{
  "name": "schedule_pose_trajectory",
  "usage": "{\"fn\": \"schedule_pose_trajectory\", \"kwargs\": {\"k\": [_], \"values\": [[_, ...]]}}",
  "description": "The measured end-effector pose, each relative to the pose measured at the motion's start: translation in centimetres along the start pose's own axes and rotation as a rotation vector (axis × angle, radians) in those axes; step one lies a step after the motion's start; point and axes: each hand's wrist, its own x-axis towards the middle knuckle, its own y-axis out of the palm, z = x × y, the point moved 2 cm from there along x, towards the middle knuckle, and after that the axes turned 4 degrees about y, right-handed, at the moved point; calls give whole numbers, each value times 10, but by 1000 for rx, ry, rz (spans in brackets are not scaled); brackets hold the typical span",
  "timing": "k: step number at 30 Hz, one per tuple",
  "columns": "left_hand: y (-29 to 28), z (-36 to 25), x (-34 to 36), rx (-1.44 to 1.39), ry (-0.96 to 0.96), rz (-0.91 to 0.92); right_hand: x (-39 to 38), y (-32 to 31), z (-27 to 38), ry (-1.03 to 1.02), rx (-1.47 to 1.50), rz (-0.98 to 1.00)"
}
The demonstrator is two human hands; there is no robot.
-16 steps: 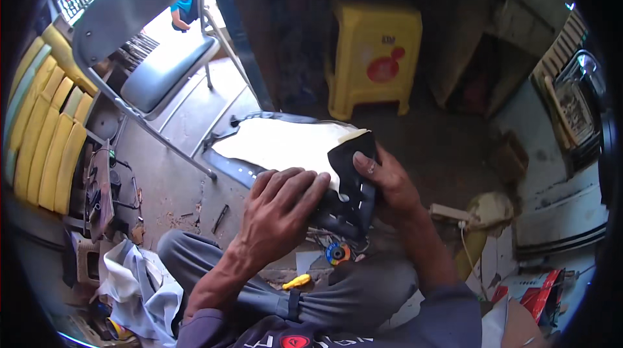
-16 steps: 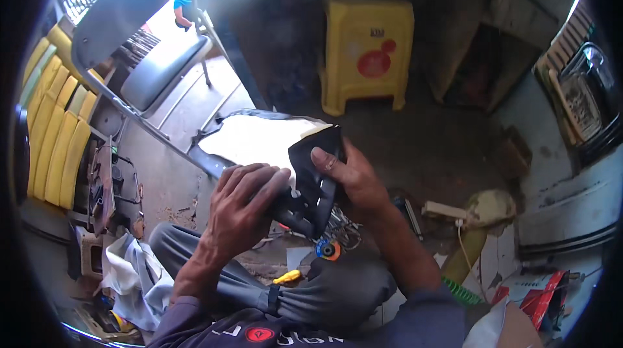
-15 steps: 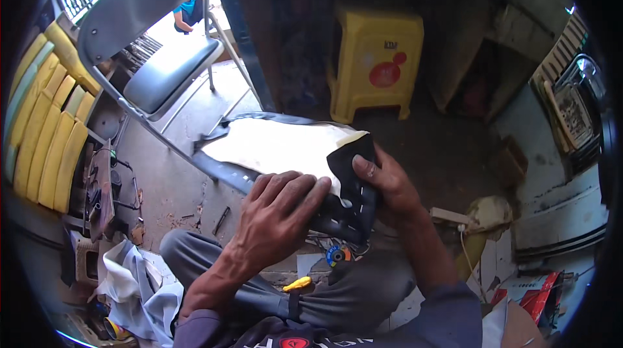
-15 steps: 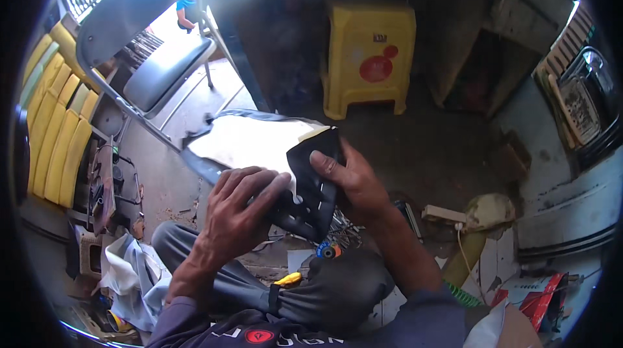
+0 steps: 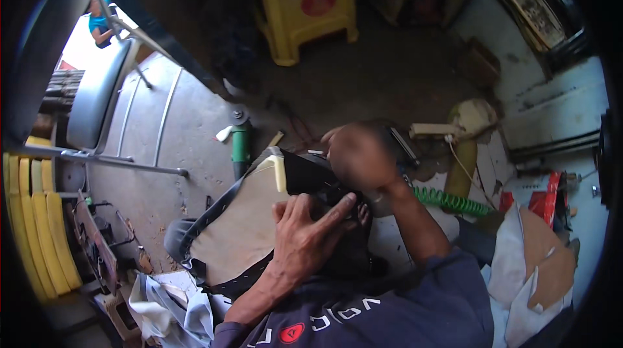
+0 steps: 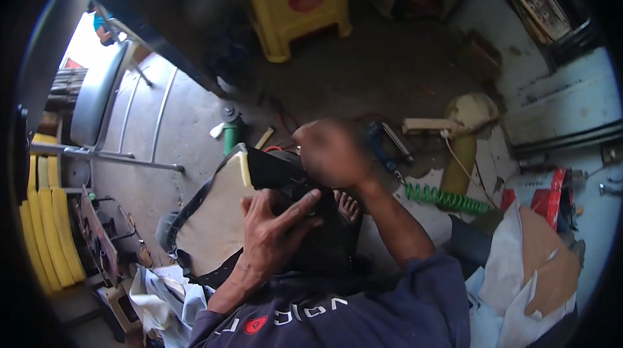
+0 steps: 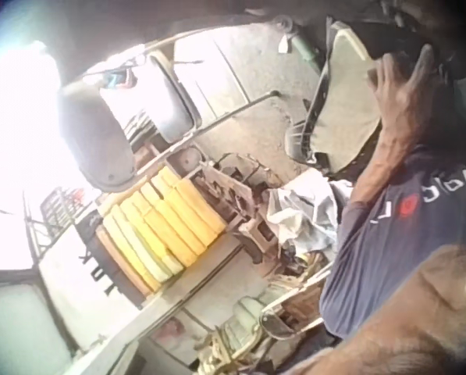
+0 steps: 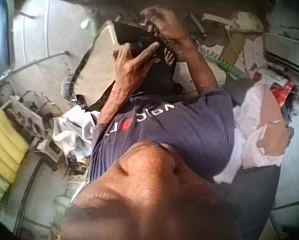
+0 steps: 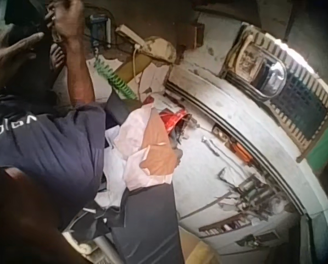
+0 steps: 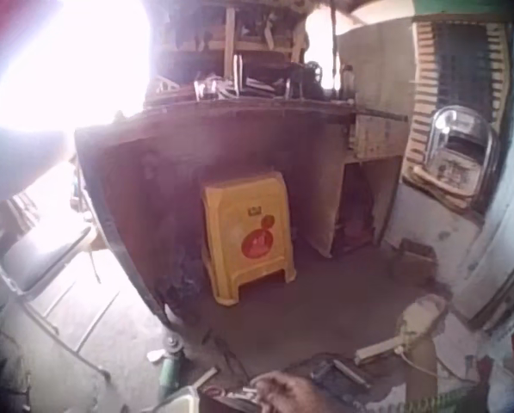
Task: The person reupholsters a furniture component by stretching black vinyl fabric over a foam and wood base, securing the fabric with a pneumatic stapler, and trimming the excess fabric with scissors.
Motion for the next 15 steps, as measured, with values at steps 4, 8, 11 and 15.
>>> {"fn": "schedule_pose_trajectory", "kwargs": {"k": [4,8,11,15], "values": [[-1,-8,7,73,-97,16,13,-110,-103,136,-487,-626],[-4,-2,0,-87,-156,-95,10,-181,-231,272,-1401,-752],[-7,5,-3,-196,-205,-187,25,-184,-248,222,-1430,-679],[-11,22,-14,-241,-272,-240,43,-190,-245,432,-1381,-582]]}}
